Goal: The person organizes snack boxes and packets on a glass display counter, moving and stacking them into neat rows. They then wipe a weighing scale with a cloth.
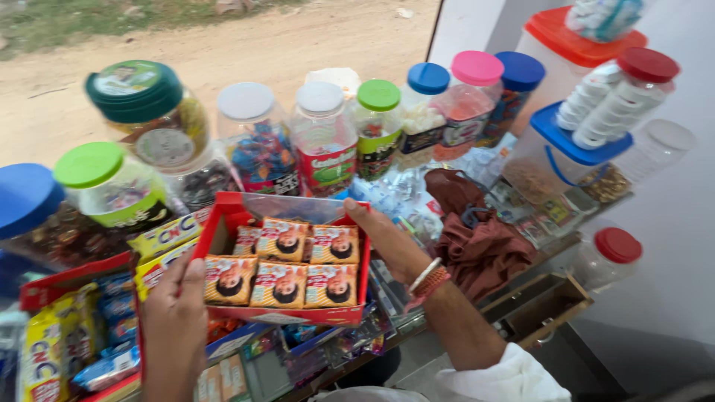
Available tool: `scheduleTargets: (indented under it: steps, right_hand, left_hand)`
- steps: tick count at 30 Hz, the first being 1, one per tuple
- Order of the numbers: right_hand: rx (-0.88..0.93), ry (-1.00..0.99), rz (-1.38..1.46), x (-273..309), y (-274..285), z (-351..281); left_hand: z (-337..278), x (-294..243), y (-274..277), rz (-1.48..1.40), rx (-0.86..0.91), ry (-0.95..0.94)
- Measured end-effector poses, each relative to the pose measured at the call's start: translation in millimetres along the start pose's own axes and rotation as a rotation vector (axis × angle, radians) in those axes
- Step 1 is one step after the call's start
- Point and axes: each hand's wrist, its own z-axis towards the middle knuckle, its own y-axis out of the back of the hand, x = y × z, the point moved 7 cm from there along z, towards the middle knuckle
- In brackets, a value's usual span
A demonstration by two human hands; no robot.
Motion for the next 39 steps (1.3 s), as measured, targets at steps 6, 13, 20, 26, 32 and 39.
scheduleTargets:
  steps: [6,13,20,26,32,39]
  right_hand:
    - [0.049,0.088,-0.058,15,-16,-8]
    - [0.038,0.097,-0.17,-2,-17,11]
    - [-0.079,0.425,-0.68,79,-28,22]
    - [-0.053,0.736,-0.954,167,-120,48]
    - [-0.12,0.811,-1.298,212,-208,114]
    - [-0.029,0.437,-1.524,203,-244,168]
  left_hand:
    - [-6,-2,10,0.05,-0.025,-0.056]
    - [-10,-10,28,0.055,-0.053,-0.118]
    - [-10,-3,28,0.01,0.023,-0.041]
    - [-14,7,32,-0.234,0.085,-0.015]
    - [-21,15,59,-0.187,0.022,-0.056]
    - [-28,21,96,-0.141,-0.011,0.074]
